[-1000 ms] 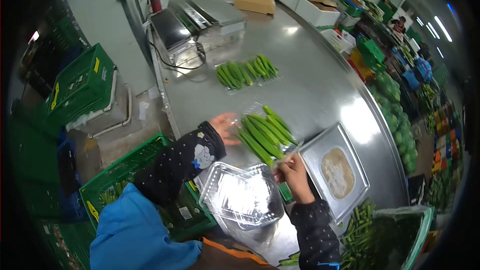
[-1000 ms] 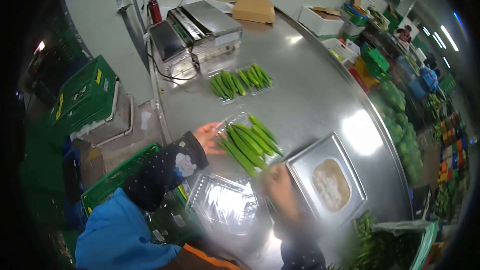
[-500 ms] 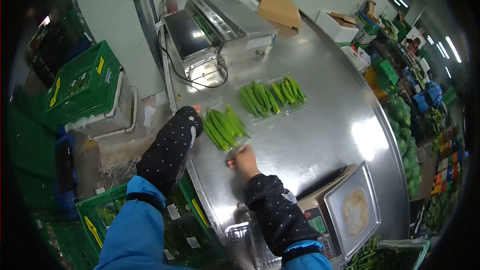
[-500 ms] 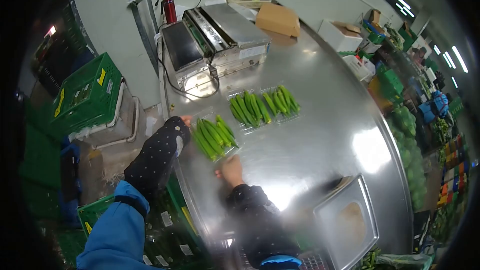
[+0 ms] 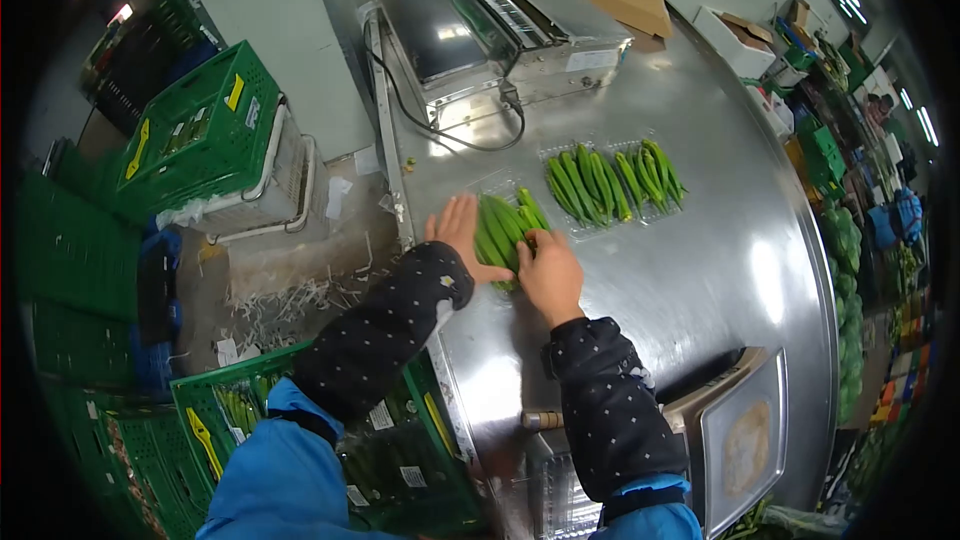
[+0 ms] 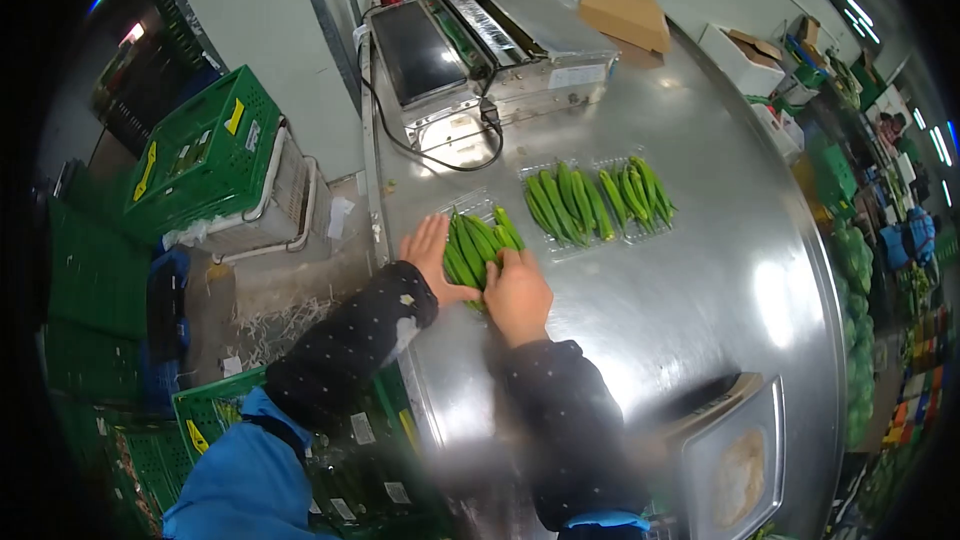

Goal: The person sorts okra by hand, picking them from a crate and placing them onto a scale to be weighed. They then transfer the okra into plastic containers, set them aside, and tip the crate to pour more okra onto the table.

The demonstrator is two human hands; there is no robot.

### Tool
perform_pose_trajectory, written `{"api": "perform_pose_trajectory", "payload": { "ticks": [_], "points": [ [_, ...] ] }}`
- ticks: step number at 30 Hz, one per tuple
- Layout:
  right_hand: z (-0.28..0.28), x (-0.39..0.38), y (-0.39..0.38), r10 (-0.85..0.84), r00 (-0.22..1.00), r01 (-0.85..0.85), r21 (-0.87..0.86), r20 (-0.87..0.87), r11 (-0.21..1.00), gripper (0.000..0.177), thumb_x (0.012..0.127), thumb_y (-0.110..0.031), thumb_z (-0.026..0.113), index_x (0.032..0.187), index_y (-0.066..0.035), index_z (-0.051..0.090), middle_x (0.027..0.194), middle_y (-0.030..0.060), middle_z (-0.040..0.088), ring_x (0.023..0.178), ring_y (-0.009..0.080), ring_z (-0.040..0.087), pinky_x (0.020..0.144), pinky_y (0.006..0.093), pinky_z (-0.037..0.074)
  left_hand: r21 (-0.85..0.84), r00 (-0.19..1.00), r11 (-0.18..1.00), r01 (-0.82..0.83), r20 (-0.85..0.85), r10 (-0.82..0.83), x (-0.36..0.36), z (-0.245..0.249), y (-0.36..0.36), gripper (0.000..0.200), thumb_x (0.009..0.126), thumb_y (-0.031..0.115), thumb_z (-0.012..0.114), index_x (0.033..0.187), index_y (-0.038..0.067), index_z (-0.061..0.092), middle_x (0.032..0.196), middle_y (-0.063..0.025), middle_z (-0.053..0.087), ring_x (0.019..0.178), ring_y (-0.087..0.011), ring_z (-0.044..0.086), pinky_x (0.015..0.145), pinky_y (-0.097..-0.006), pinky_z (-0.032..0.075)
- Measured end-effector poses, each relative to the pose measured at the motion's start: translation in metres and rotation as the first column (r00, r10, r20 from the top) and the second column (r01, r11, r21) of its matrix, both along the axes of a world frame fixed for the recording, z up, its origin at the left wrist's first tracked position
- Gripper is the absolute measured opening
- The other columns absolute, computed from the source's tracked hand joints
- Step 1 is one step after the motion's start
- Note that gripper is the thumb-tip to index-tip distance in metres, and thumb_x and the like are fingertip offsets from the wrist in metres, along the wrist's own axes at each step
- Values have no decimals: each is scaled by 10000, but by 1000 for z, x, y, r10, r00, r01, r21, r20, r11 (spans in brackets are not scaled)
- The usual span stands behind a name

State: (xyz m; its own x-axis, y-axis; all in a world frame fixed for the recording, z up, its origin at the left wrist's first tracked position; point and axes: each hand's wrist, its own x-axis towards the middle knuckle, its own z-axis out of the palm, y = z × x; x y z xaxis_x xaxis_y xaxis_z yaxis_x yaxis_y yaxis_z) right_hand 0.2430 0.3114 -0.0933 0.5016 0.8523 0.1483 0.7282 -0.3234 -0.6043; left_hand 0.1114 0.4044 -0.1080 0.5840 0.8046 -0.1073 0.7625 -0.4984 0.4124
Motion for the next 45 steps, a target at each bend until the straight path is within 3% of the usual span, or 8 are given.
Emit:
{"api": "perform_pose_trajectory", "payload": {
  "ticks": [11,20,26,32,37,39,42,45],
  "points": [
    [-1,-8,21,41,998,-34,-146,45,989,171,727,-111,616,887,-71,568,931,112,561,900,309,535,745,411,458,-44,992,999,-1,125,7,3,-25,-5,1232,515,588,763,1403,-23,167,1463,-207,192,1383,-318,108,1087,-501,100],
    [-7,15,12,173,963,-197,102,206,975,173,737,-81,661,907,-56,641,924,141,585,820,309,565,720,380,459,30,983,999,-22,181,16,6,-9,-45,1246,495,528,812,1397,-36,164,1457,-225,180,1371,-356,119,1075,-499,138],
    [25,46,-33,112,975,-85,143,-193,986,117,784,-87,642,888,-33,641,874,127,594,699,245,601,605,326,468,61,938,996,-60,344,35,17,-45,-38,1251,496,475,834,1400,-33,136,1455,-241,152,1361,-391,117,1066,-488,196],
    [86,47,-141,27,937,-7,60,-348,998,70,811,-4,605,880,4,606,846,34,598,686,63,514,617,205,420,-83,1000,997,-5,-1,5,18,-1,-34,1317,468,509,832,1419,-1,77,1473,-235,92,1373,-393,55,1090,-517,117],
    [85,41,-254,-163,938,128,-134,-306,983,31,833,16,580,860,2,584,753,-7,569,627,30,480,547,172,374,126,957,963,239,139,-255,35,4,16,630,761,307,659,1322,122,438,1413,-65,368,1363,-274,202,1073,-558,126],
    [86,28,-278,-279,855,242,-140,-437,960,25,830,9,590,855,7,584,744,4,570,628,49,501,570,186,396,436,881,765,473,-253,-400,50,11,42,347,850,206,523,1188,136,559,1289,-49,503,1280,-221,362,1052,-463,237],
    [98,-4,-303,-308,788,300,-105,-534,948,27,818,10,604,843,10,593,763,15,580,677,76,537,620,214,433,61,703,855,515,-601,-381,80,29,65,294,847,196,504,1117,145,606,1182,-75,581,1179,-209,474,1007,-399,294],
    [106,-21,-323,-304,871,247,-192,-385,950,92,789,-8,629,879,-14,611,824,52,586,733,115,563,673,247,450,147,709,773,617,-531,-465,85,12,76,240,829,177,506,1011,166,662,1041,-86,645,1087,-190,541,917,-350,350]
  ]
}}
